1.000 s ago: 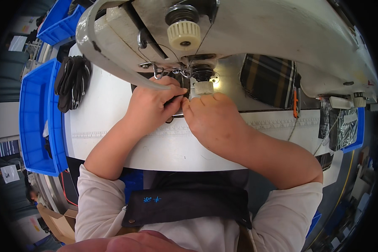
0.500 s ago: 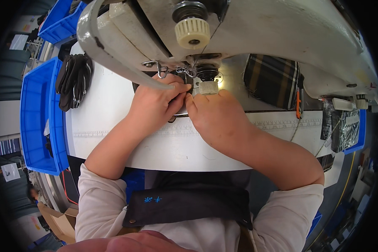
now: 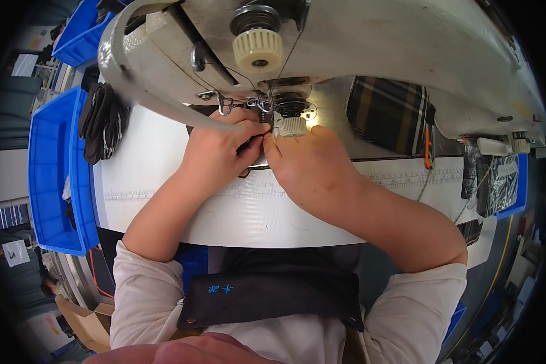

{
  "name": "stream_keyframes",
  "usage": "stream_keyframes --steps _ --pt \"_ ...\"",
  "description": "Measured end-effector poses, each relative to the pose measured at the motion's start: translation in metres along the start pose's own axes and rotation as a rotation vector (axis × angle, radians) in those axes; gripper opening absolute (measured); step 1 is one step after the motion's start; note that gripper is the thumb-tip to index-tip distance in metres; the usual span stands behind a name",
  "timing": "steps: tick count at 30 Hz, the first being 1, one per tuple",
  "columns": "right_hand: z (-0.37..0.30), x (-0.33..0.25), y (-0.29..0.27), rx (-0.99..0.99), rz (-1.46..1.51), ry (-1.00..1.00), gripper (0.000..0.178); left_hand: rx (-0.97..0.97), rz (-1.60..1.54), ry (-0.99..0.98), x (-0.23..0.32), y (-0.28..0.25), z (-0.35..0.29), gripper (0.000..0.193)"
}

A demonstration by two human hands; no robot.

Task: The person sews a zipper onto a small black pouch using an industrial sewing machine. They guide the fabric under the needle, stitch along the zipper line, and then place the finished pouch into a blue bin. The process is repeated with another pouch.

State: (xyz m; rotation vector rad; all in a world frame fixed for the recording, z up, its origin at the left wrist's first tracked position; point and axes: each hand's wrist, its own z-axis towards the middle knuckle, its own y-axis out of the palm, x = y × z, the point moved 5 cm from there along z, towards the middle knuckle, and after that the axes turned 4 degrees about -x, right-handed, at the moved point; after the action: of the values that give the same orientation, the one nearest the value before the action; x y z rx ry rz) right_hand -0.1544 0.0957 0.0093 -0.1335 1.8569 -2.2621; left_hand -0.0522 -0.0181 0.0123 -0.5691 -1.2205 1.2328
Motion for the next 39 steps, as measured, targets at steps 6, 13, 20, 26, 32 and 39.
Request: stream_keyframes --steps 6,13,20,26,32,39 --pt "0.0015 -0.0023 -0.0008 0.004 0.004 -0.016 0.031 0.022 -0.033 -0.007 -0.0024 0.0012 0.0026 0.017" --pt "0.0018 -0.0022 0.001 -0.031 0.01 0.005 0.027 -0.001 -0.08 -0.003 -0.0038 0.0017 0.0023 0.016" --pt "0.0015 -0.0021 0.0014 0.001 0.036 0.006 0.026 -0.035 -0.083 -0.005 -0.0035 0.0002 0.0011 0.018" --pt "0.0022 -0.0021 0.0006 0.021 -0.031 0.004 0.03 -0.054 -0.052 -0.02 -0.0037 0.0016 0.002 0.016" --pt "0.0059 0.0002 0.0007 0.044 -0.101 0.007 0.033 -0.016 0.018 -0.036 -0.0056 0.0042 0.0036 0.018" --pt "0.0068 0.0011 -0.0054 0.058 -0.061 0.016 0.028 -0.025 -0.023 -0.025 -0.0057 -0.0017 0.0032 0.023"
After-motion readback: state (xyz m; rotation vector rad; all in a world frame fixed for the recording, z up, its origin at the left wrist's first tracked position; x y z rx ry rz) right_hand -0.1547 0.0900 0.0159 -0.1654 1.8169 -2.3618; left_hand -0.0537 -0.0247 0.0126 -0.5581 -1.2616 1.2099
